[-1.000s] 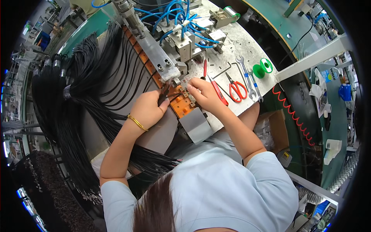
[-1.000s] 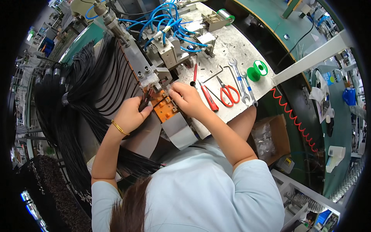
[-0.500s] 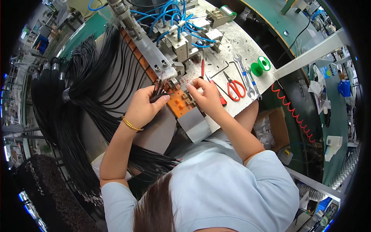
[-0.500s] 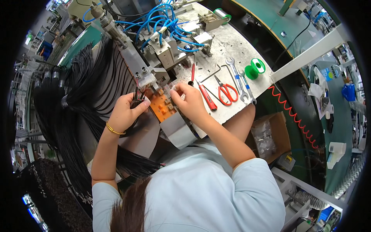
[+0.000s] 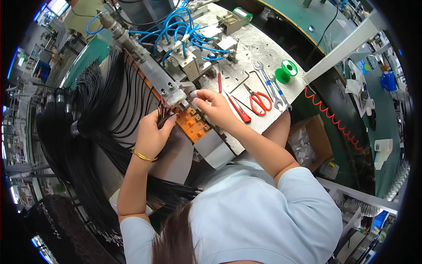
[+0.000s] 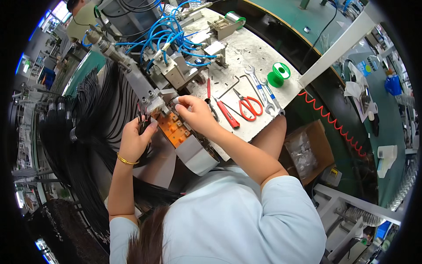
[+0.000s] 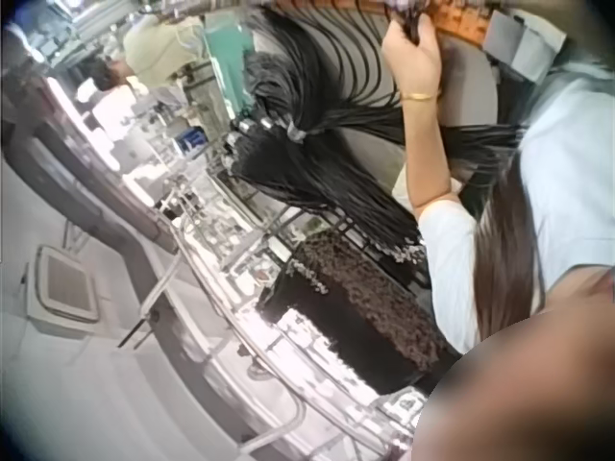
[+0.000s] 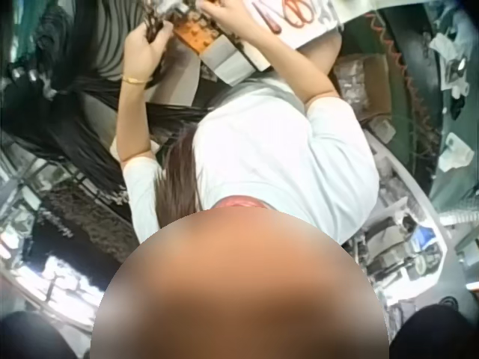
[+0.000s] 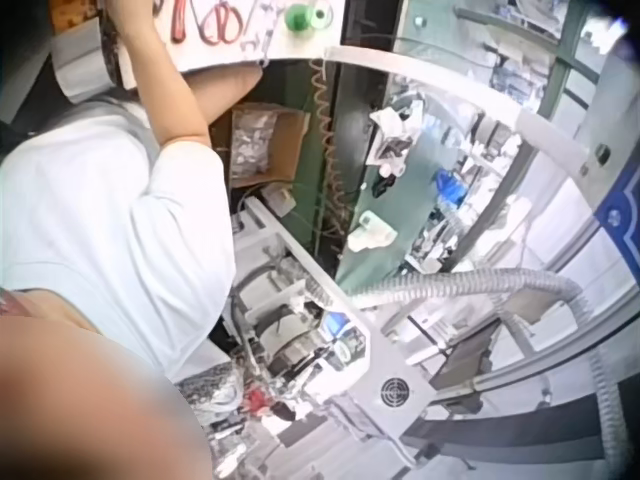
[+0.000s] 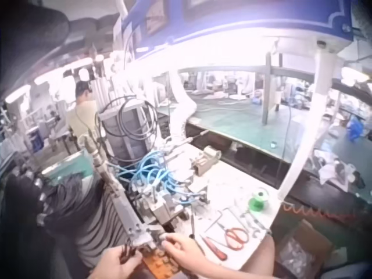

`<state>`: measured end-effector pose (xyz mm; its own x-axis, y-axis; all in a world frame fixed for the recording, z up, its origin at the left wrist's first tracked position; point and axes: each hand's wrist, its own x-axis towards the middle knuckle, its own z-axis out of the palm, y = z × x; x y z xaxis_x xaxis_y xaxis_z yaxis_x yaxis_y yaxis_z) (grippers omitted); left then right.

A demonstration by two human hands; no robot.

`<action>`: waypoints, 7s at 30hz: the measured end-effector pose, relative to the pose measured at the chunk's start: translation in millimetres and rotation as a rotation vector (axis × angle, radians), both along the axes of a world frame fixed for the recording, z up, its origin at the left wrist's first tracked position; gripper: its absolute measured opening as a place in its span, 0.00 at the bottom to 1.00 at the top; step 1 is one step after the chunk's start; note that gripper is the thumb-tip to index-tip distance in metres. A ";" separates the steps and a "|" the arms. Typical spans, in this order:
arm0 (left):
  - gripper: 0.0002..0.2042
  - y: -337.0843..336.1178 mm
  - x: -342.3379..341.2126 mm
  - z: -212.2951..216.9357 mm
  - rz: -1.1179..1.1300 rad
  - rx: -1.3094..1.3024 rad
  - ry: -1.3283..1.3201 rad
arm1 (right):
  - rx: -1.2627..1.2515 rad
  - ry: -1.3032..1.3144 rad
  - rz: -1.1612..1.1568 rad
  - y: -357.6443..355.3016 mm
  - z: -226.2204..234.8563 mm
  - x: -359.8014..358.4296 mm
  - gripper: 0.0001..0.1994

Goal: The person processes bundles of black wires using a machine at a manual assembly station.

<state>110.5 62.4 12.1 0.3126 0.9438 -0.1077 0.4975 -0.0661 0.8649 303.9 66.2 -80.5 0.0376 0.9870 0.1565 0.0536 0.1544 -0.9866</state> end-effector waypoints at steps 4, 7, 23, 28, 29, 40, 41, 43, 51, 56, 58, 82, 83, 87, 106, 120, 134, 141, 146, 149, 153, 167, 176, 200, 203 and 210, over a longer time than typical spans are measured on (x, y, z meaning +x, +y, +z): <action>0.06 2.1 -1.9 -3.6 -0.016 0.031 0.032 | -0.007 -0.014 0.024 -4.0 10.8 -1.0 0.13; 0.07 3.5 0.7 -1.7 -0.004 -0.013 0.058 | -0.084 0.105 0.066 -3.5 8.0 1.0 0.13; 0.08 14.4 -5.4 -14.0 0.084 0.061 0.166 | -0.235 0.385 0.074 -2.7 1.3 3.1 0.13; 0.07 15.9 2.5 -10.8 0.130 -0.049 0.202 | -0.335 0.535 0.121 -3.0 4.8 -3.7 0.13; 0.07 16.9 2.6 -12.3 0.133 -0.065 0.177 | -0.336 0.586 0.119 -3.2 5.6 -4.4 0.12; 0.07 20.2 0.3 -16.6 0.124 -0.101 0.115 | -0.388 0.689 0.148 0.1 -1.4 -1.6 0.11; 0.06 20.5 -0.2 -17.5 0.124 -0.099 0.108 | -0.376 0.697 0.157 0.1 -2.0 -1.1 0.11; 0.06 20.6 -1.4 -18.5 0.124 -0.097 0.093 | -0.350 0.666 0.133 0.0 -4.3 -0.5 0.11; 0.05 9.0 -13.0 19.4 -0.096 -0.253 0.183 | 0.018 0.046 0.006 -7.6 5.1 -0.6 0.12; 0.06 -5.7 -9.7 33.4 -0.256 -0.414 -0.087 | 0.124 -0.271 -0.036 -6.9 12.2 1.3 0.12; 0.06 -1.2 -4.2 30.7 -0.158 -0.412 -0.179 | 0.128 -0.294 -0.036 -9.1 17.5 3.0 0.12; 0.09 -7.2 4.1 13.7 -0.123 -0.354 -0.150 | 0.288 -0.260 0.202 -28.3 50.8 1.8 0.07; 0.09 -7.4 4.3 13.5 -0.124 -0.369 -0.168 | 0.368 -0.301 0.179 -28.0 52.2 2.8 0.06; 0.07 -4.1 0.1 15.3 -0.120 -0.510 -0.383 | 0.490 -0.359 0.146 -28.3 52.8 6.6 0.04; 0.08 1.3 -0.4 -7.2 -0.108 -0.050 -0.045 | 0.160 -0.410 0.065 -16.6 6.8 13.7 0.10; 0.07 2.1 -2.8 -3.9 -0.267 -0.237 -0.003 | 0.369 -0.349 0.047 -26.1 43.0 1.2 0.05; 0.06 -5.6 5.3 -9.6 -0.153 0.028 -0.165 | 0.143 -0.113 0.208 -36.0 60.6 0.3 0.03; 0.05 -8.3 8.2 -9.1 -0.081 -0.050 -0.105 | 0.471 -0.787 -0.017 -45.0 57.4 -5.8 0.02; 0.06 -3.7 0.6 -7.4 -0.162 -0.179 -0.213 | 0.356 -0.521 0.044 -28.5 52.1 5.9 0.04; 0.05 -3.6 1.6 -8.1 -0.203 -0.177 -0.193 | 0.314 -0.283 0.223 -24.0 47.1 2.4 0.07; 0.05 -5.2 3.6 -4.3 -0.167 -0.096 -0.161 | 0.098 -0.130 0.191 -29.9 39.7 5.1 0.10; 0.09 -2.8 6.4 4.7 -0.045 -0.369 -0.027 | 0.024 -0.224 0.178 -14.7 5.4 17.2 0.09; 0.10 -3.0 -1.1 -8.4 -0.130 0.093 0.254 | 0.437 -0.502 0.084 -7.3 10.7 17.1 0.09; 0.07 -2.1 0.7 -10.3 -0.146 -0.103 -0.147 | 0.071 -0.118 0.200 -32.6 49.9 3.5 0.06; 0.08 -4.7 2.5 -12.1 -0.138 -0.100 -0.133 | 0.162 -0.216 0.183 -32.5 53.3 2.8 0.06; 0.07 -5.0 7.2 -10.1 -0.075 -0.118 -0.206 | 0.202 -0.259 0.147 -33.1 58.1 -3.1 0.05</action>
<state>117.7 57.4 1.9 0.4077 0.9020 -0.1423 0.3073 0.0112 0.9516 300.9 33.1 -22.4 -0.1687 0.9271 0.3347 0.2603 0.3694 -0.8921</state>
